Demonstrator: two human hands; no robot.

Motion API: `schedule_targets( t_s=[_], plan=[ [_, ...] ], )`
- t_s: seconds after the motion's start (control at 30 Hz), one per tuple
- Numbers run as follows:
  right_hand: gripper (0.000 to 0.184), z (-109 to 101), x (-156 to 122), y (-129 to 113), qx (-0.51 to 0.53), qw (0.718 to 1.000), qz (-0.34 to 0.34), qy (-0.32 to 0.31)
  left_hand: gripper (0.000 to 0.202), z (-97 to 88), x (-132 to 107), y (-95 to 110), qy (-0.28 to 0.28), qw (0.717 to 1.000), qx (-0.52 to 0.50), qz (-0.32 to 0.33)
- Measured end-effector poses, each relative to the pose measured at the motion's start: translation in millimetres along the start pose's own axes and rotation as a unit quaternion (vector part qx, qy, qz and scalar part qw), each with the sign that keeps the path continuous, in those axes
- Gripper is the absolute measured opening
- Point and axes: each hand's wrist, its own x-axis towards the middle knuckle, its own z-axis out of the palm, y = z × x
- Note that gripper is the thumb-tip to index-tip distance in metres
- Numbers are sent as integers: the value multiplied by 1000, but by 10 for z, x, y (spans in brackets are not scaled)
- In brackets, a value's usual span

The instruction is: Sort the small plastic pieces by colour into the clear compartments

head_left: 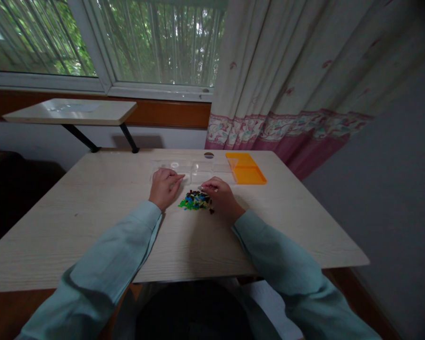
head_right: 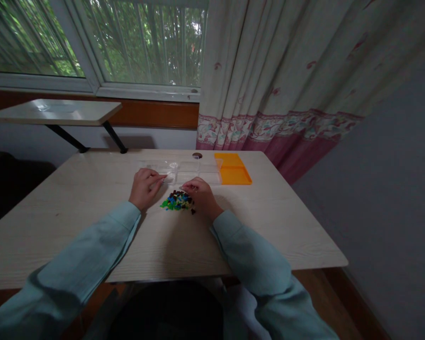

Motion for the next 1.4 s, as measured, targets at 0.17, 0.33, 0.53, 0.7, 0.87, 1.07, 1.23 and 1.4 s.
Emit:
schedule_targets(
  t_s=[0.17,0.33,0.53,0.7,0.87,1.07,1.23,1.4],
  plan=[
    [24,9,4,1,63,997,16,-32,30,0,-25,280,-61,993,-38,90],
    [25,22,-23,-43,100,993,35,-51,29,17,-41,335,-61,992,-48,103],
    [29,41,-44,-82,93,994,33,-54,27,33,-49,305,-50,992,-45,103],
    [29,42,-48,-109,87,994,26,-60,25,18,-30,274,-59,991,-23,119],
    [26,25,-36,-101,61,997,30,-45,27,18,-20,251,-49,993,-27,105],
    [20,-105,27,-20,-35,999,-20,-32,32,26,7,109,-23,1000,-6,18],
    [12,-193,58,68,-110,979,-136,-105,34,28,18,-34,-12,1000,26,-12],
    [10,-151,27,101,-139,963,-179,-145,34,20,24,-103,-2,998,45,-35]
  ],
)
